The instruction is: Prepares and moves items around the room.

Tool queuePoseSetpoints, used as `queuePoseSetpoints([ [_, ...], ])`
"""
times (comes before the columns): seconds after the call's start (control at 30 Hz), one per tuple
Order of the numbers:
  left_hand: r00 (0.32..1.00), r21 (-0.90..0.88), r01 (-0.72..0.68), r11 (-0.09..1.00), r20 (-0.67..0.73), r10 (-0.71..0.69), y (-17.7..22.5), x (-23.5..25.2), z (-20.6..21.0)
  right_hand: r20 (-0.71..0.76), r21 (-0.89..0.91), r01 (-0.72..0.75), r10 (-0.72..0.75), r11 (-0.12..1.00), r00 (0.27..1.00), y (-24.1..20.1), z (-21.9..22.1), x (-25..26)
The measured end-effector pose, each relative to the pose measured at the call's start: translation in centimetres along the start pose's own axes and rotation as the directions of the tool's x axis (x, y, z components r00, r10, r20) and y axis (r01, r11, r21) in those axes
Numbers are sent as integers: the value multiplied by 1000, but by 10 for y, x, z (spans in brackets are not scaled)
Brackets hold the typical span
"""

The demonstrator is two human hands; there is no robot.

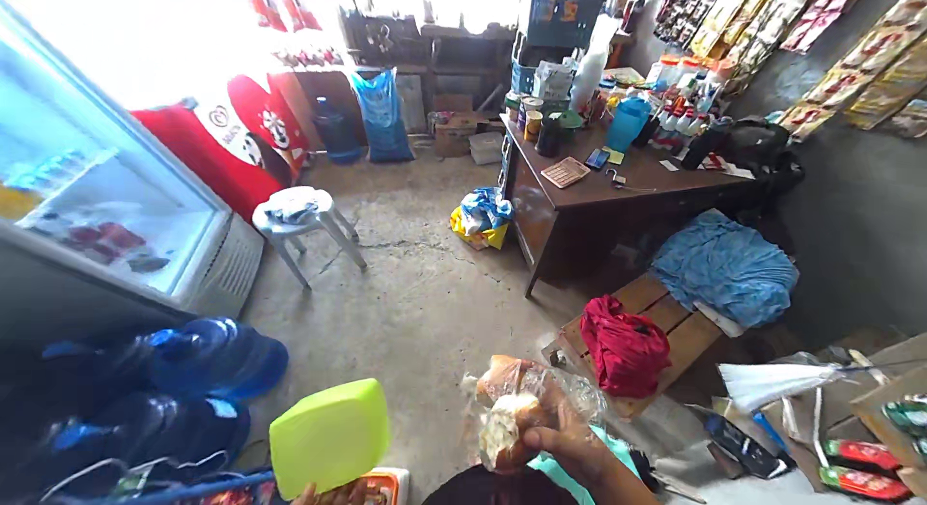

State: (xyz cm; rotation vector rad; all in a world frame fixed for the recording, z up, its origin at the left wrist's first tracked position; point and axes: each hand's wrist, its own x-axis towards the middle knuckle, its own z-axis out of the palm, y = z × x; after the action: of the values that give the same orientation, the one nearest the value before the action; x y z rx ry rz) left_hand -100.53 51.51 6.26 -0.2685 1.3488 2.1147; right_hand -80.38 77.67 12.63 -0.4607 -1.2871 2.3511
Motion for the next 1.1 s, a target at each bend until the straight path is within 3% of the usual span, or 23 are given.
queuePoseSetpoints([
  [0.13, 993, 265, -118, 957, 61, 105, 8, 76, 101, -47, -17, 38, -39, 999, 998, -50, -34, 62],
  [0.27, 948, 525, -307, 794, 237, 210, 5, 144, 201, -167, 0, 131, -129, 991, 977, -80, -75, 103],
  [0.33, 899, 600, -420, 681, 377, 223, -4, 183, 246, -197, -30, 181, -184, 983, 963, -90, -94, 120],
  [0.4, 803, 618, -577, 534, 548, 235, -16, 228, 288, -275, -91, 197, -215, 976, 937, -98, -112, 137],
  [0.5, 538, 475, -836, 275, 809, 237, -35, 297, 357, -373, -229, 199, -275, 953, 886, -104, -145, 165],
  [0.57, 377, 345, -920, 183, 908, 183, -47, 338, 413, -448, -241, 224, -313, 944, 837, -112, -165, 191],
  [0.67, 190, 181, -971, 155, 981, 49, -75, 382, 488, -531, -202, 274, -341, 940, 776, -136, -186, 225],
  [0.77, 17, 29, -988, 149, 996, -83, -103, 412, 566, -560, -284, 282, -398, 916, 727, -160, -206, 253],
  [0.93, -185, -173, -980, 94, 973, -136, -171, 445, 673, -615, -340, 271, -431, 900, 660, -191, -240, 284],
  [1.1, -188, -188, -982, 23, 960, -207, -246, 483, 742, -586, -406, 223, -440, 886, 681, -217, -300, 307],
])
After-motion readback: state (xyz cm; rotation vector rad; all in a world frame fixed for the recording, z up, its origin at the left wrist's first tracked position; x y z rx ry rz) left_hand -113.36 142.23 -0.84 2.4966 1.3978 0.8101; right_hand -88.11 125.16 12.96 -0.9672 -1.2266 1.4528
